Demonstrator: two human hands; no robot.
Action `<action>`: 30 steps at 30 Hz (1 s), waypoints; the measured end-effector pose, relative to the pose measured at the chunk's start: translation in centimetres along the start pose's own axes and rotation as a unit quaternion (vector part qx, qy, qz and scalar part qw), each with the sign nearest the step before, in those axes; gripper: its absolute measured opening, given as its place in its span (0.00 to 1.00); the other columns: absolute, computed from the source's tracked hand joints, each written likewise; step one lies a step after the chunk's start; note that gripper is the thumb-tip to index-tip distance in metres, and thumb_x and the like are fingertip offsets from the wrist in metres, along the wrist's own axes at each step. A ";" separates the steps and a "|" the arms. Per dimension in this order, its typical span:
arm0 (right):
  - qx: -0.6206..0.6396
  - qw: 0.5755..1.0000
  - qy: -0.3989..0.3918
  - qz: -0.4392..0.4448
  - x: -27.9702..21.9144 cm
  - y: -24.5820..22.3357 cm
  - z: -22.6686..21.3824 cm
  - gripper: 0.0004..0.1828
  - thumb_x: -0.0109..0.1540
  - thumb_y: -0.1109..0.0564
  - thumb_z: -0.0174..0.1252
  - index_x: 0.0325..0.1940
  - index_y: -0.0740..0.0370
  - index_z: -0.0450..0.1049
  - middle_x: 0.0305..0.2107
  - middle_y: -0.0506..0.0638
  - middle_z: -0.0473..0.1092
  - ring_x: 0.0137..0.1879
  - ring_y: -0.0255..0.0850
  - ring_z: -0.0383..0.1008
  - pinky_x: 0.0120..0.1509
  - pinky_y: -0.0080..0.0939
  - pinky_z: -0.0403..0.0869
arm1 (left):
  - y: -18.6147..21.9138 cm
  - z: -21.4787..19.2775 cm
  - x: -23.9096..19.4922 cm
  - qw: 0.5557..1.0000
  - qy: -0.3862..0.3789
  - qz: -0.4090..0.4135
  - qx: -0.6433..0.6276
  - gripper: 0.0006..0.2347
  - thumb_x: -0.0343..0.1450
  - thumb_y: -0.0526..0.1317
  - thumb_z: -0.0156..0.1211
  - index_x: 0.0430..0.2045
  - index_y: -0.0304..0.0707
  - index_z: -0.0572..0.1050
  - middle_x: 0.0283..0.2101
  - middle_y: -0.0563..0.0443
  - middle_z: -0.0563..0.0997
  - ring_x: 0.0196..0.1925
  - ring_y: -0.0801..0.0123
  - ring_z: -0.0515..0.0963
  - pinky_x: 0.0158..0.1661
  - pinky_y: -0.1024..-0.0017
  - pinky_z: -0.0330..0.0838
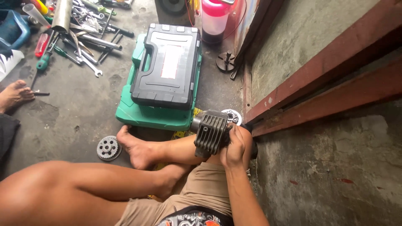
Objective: Inspecting and cleaning the cooling fins of a motorcycle engine cylinder head while sitting on the floor.
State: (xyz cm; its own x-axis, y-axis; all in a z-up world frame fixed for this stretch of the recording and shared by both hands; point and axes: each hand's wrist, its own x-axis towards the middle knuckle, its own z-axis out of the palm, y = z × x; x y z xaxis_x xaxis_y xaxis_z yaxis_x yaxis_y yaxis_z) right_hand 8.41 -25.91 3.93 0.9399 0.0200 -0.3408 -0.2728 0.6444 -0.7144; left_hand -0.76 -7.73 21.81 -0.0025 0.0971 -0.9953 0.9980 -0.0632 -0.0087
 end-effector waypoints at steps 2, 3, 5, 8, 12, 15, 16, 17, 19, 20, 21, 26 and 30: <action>0.005 1.000 -0.002 0.006 -0.3 -0.4 -0.2 0.22 0.72 0.58 0.47 0.68 0.73 0.65 0.51 0.72 0.73 0.56 0.55 0.73 0.70 0.63 0.69 | -0.7 1.3 1.4 0.999 -0.022 -0.011 -0.038 0.25 0.63 0.66 0.56 0.47 0.57 0.78 0.49 0.61 0.82 0.49 0.73 0.73 0.55 0.69 0.54; 0.001 1.000 0.000 0.005 -0.9 -0.8 0.2 0.22 0.72 0.58 0.47 0.68 0.73 0.65 0.52 0.70 0.72 0.56 0.53 0.72 0.71 0.62 0.68 | -1.4 2.0 2.1 0.998 -0.034 -0.017 -0.058 0.26 0.63 0.66 0.55 0.47 0.55 0.78 0.50 0.59 0.82 0.50 0.71 0.72 0.56 0.67 0.53; 0.001 1.000 -0.007 -0.001 -0.6 -1.4 0.6 0.22 0.71 0.58 0.47 0.68 0.73 0.65 0.53 0.69 0.72 0.57 0.51 0.71 0.72 0.62 0.67 | -2.1 2.7 3.2 0.996 -0.040 -0.013 -0.081 0.27 0.63 0.66 0.55 0.48 0.52 0.78 0.51 0.57 0.82 0.50 0.69 0.72 0.56 0.65 0.52; 0.000 1.000 -0.009 -0.007 -0.9 -2.3 0.6 0.18 0.72 0.56 0.47 0.61 0.70 0.70 0.48 0.69 0.74 0.54 0.53 0.75 0.69 0.60 0.71 | -3.2 2.7 4.1 0.950 -0.106 0.051 -0.291 0.21 0.67 0.50 0.56 0.48 0.35 0.79 0.49 0.46 0.83 0.48 0.61 0.75 0.49 0.71 0.63; -0.023 0.991 -0.129 0.017 -2.1 -5.2 2.1 0.15 0.74 0.56 0.39 0.51 0.66 0.70 0.44 0.53 0.70 0.48 0.37 0.66 0.58 0.38 0.63 | -4.4 1.6 8.1 0.905 -0.064 0.194 -0.374 0.30 0.66 0.51 0.55 0.62 0.33 0.64 0.61 0.41 0.74 0.58 0.60 0.70 0.56 0.70 0.60; -0.032 0.991 -0.126 0.019 -1.8 -5.4 1.9 0.15 0.72 0.58 0.39 0.52 0.67 0.70 0.45 0.55 0.71 0.50 0.38 0.67 0.59 0.38 0.64 | -2.8 0.1 10.0 0.806 0.255 0.379 -0.376 0.35 0.67 0.50 0.58 0.65 0.28 0.53 0.64 0.35 0.65 0.64 0.55 0.66 0.64 0.66 0.59; -0.036 0.991 -0.128 0.019 -1.8 -5.4 1.9 0.16 0.72 0.59 0.39 0.54 0.69 0.70 0.45 0.56 0.71 0.49 0.38 0.68 0.59 0.37 0.65 | -1.9 -0.4 9.9 0.674 0.471 0.462 -0.332 0.31 0.70 0.51 0.58 0.61 0.30 0.55 0.60 0.37 0.62 0.60 0.53 0.64 0.61 0.64 0.59; -0.039 0.991 -0.126 0.025 -2.3 -5.6 1.7 0.16 0.72 0.59 0.39 0.54 0.69 0.70 0.45 0.56 0.71 0.49 0.38 0.68 0.59 0.37 0.65 | -1.7 -0.8 9.9 0.678 0.472 0.456 -0.332 0.31 0.70 0.51 0.58 0.61 0.30 0.55 0.60 0.37 0.62 0.60 0.53 0.64 0.61 0.64 0.59; -0.059 0.989 -0.139 -0.011 -2.2 -6.0 2.3 0.12 0.72 0.59 0.43 0.42 0.67 0.72 0.36 0.51 0.70 0.40 0.33 0.66 0.49 0.32 0.65 | 0.1 -2.3 9.5 0.646 0.446 0.437 -0.440 0.26 0.75 0.60 0.47 0.17 0.35 0.62 0.20 0.56 0.60 0.25 0.71 0.55 0.27 0.70 0.56; -0.055 0.989 -0.138 -0.013 -1.6 -5.3 1.5 0.12 0.72 0.59 0.43 0.42 0.67 0.72 0.36 0.51 0.70 0.40 0.33 0.66 0.49 0.32 0.65 | 0.7 -5.1 9.8 0.645 0.446 0.441 -0.437 0.26 0.75 0.60 0.47 0.17 0.35 0.62 0.20 0.56 0.60 0.25 0.71 0.55 0.27 0.70 0.56; -0.042 0.991 -0.128 0.011 -0.9 -4.5 0.6 0.12 0.72 0.58 0.42 0.45 0.65 0.70 0.41 0.53 0.70 0.46 0.37 0.66 0.55 0.36 0.64 | 1.4 -7.8 10.1 0.694 0.506 0.471 -0.201 0.20 0.72 0.41 0.47 0.42 0.25 0.43 0.48 0.41 0.42 0.53 0.60 0.41 0.51 0.66 0.39; -0.048 0.992 -0.112 0.043 -1.2 -4.1 0.0 0.13 0.72 0.57 0.40 0.47 0.64 0.70 0.45 0.52 0.69 0.51 0.38 0.64 0.61 0.37 0.61 | 6.2 -18.0 3.3 0.831 0.446 0.324 -0.074 0.48 0.70 0.61 0.44 0.67 0.22 0.23 0.77 0.31 0.24 0.81 0.49 0.26 0.74 0.55 0.19; -0.070 0.991 -0.107 0.043 -1.0 -3.1 -0.1 0.11 0.71 0.59 0.40 0.48 0.64 0.68 0.46 0.52 0.67 0.54 0.39 0.63 0.65 0.37 0.58 | 8.8 -25.4 6.3 0.810 0.505 0.292 -0.055 0.48 0.69 0.65 0.41 0.67 0.17 0.31 0.77 0.28 0.34 0.80 0.44 0.35 0.75 0.54 0.27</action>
State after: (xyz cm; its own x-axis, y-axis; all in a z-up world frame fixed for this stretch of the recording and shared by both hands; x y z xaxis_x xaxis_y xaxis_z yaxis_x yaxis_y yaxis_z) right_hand 8.32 -27.99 6.39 0.9299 0.2412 -0.2776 -0.3655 0.5218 -0.7708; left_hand 9.62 17.52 17.96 0.4699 0.8497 -0.2393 0.8102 -0.3076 0.4989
